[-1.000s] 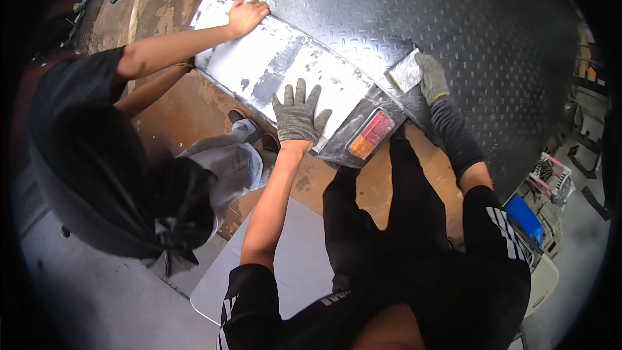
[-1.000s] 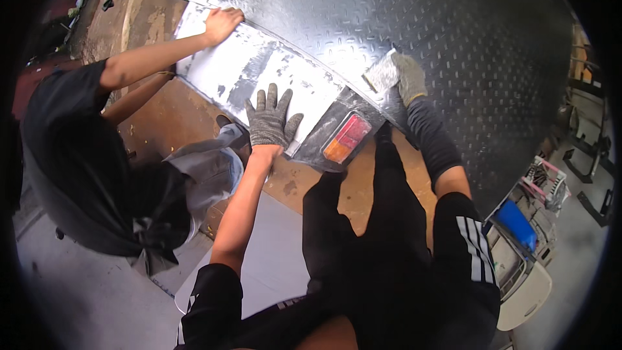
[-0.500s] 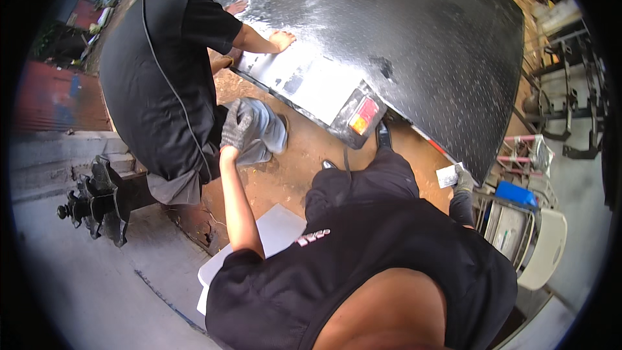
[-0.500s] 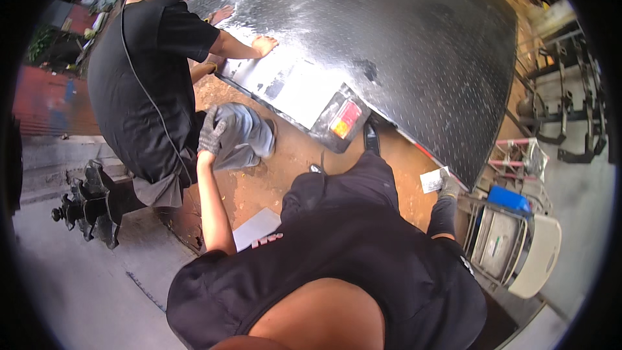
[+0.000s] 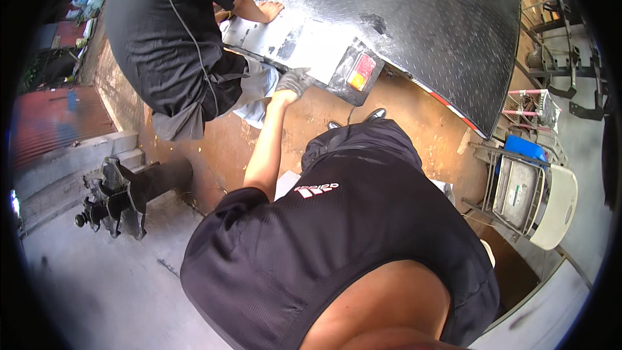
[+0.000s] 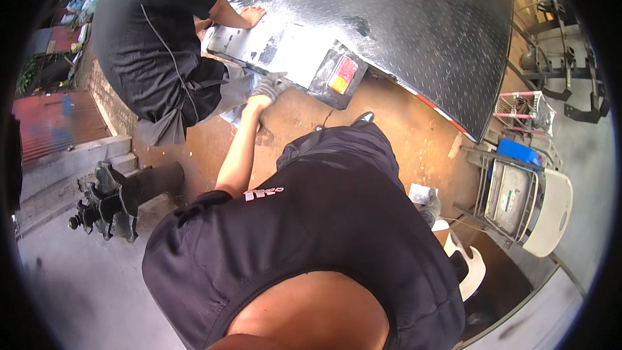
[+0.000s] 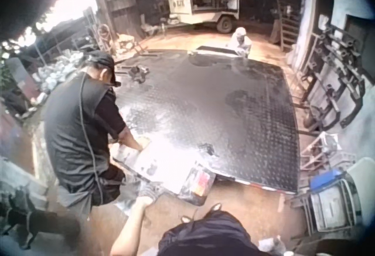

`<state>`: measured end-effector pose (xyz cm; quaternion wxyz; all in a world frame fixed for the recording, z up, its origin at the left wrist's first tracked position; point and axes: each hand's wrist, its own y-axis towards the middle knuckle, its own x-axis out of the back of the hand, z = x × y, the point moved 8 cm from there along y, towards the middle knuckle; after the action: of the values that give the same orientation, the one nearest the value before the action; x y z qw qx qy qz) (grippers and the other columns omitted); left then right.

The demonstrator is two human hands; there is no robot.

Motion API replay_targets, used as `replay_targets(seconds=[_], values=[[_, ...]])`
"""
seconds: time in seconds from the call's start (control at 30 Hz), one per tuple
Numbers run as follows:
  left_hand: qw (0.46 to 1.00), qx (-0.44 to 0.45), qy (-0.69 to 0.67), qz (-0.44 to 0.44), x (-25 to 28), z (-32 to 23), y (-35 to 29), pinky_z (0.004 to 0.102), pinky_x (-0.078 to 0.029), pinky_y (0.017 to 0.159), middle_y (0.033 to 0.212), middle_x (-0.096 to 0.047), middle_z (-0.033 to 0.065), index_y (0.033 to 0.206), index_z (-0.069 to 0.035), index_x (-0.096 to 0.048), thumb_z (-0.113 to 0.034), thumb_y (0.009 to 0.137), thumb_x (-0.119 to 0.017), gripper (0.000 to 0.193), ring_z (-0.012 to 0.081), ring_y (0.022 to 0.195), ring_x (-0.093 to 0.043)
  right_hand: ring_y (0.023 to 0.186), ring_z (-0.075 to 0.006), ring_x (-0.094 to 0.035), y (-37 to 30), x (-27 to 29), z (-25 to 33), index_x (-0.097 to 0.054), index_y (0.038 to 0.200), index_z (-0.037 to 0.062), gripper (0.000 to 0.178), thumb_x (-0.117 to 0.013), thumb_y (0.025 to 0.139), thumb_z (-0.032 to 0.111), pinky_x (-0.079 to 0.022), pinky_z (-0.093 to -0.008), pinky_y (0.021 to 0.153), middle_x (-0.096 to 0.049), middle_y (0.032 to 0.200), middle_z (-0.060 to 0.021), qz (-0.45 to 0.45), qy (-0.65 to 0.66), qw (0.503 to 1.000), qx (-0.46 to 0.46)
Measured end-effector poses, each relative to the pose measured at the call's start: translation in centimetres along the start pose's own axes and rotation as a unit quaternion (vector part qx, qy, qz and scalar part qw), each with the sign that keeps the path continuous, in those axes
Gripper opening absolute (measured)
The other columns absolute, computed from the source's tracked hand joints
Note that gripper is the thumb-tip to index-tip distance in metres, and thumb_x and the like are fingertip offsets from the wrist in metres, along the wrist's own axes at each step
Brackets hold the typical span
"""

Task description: The person cleans a large metal surface using a cloth and a sanding block. They wipe the surface repeatedly and then use the sanding block to smooth the area, working alongside another person.

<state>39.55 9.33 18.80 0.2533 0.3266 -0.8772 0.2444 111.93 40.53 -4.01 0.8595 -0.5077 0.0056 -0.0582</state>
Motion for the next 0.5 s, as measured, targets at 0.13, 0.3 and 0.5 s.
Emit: replay_targets(seconds=[0.13, 0.3, 0.5], values=[[0.998, 0.023, 0.040, 0.053, -7.5, -1.0, 2.3, 0.0407, -0.050, 0.103, 0.129, -0.069, 0.0198, 0.129, -0.009, -0.069, -0.041, 0.097, -0.069, 0.045, 0.0313, 0.119, -0.066, 0.083, -0.0253, -0.072, 4.8, 0.0, 6.8, -0.067, 0.117, 0.0018, 0.031, -0.071, 0.099, 0.027, -0.059, -0.0410, 0.071, -0.074, 0.100, -0.0074, 0.114, 0.006, 0.993, 0.020], [0.989, 0.140, 0.042, -0.010, 1.6, 2.1, -0.1, 0.0401, -0.047, 0.106, 0.136, -0.065, 0.0187, 0.132, -0.002, -0.064, -0.043, 0.100, -0.062, 0.052, 0.0345, 0.124, -0.062, 0.093, -0.0268, -0.070, 4.0, -11.7, 5.8, -0.065, 0.118, -0.0004, 0.044, -0.080, 0.089, 0.029, -0.059, -0.0442, 0.071, -0.069, 0.109, -0.0130, 0.024, -0.071, 0.995, 0.066], [0.914, 0.171, 0.026, -0.367, 27.0, 13.1, -6.1, 0.0374, -0.053, 0.096, 0.125, -0.072, 0.0108, 0.130, -0.008, -0.068, -0.042, 0.100, -0.063, 0.046, 0.0241, 0.112, -0.068, 0.084, -0.0196, -0.067, 0.2, -30.2, 7.7, -0.066, 0.114, 0.0047, 0.034, -0.077, 0.091, 0.027, -0.057, -0.0359, 0.070, -0.067, 0.098, -0.0048, 0.197, -0.204, 0.944, 0.166]])
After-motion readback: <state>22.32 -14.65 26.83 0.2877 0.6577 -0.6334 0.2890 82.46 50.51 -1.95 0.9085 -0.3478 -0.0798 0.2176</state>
